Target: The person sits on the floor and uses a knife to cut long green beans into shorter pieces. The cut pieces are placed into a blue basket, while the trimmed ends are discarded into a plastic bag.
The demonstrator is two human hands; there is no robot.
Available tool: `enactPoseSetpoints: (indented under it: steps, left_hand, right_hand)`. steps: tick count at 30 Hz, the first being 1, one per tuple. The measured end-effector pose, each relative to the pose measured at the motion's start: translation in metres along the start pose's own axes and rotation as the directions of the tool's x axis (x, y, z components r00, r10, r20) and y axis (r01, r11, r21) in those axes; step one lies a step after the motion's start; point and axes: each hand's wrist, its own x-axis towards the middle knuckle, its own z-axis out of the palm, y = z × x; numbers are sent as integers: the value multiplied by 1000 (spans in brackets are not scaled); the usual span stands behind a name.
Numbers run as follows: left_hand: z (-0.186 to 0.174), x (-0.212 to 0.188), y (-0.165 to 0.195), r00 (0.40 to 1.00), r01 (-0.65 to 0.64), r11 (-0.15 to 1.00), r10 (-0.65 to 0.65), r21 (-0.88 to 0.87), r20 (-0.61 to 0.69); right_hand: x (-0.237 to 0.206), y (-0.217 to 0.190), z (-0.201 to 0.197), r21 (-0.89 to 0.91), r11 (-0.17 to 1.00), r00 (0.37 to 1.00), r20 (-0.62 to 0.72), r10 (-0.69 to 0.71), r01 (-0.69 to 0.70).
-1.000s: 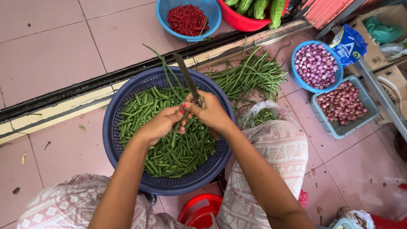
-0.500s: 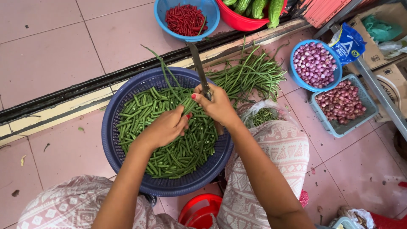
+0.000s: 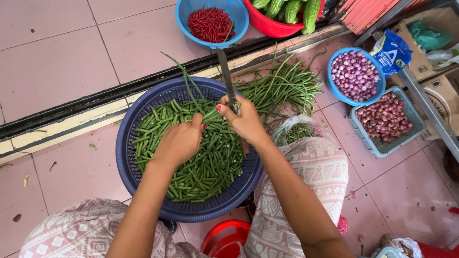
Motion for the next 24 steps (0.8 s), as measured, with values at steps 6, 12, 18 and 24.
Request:
enactPoseSetpoints:
  steps: [6,12,18,24]
  left_hand:
    - [6,5,-7,990,131,991,-130,28,-47]
    - [2,5,-3,972,213,972,-221,-98,-80]
    - [-5,5,3,974,207,963,-219,-173,-55]
    - [-7,2,5,973,189,957,-213,-222,-89]
  right_hand:
    - [-16,-3,22,-614,698,887,9,-462,369]
    - [-28,-7,43,-579,604,820,228,-525,547]
    - [-24,-5,49,-657,645,917,215,-335,390]
    - [-23,4,53,-687,604,899,173,-403,403]
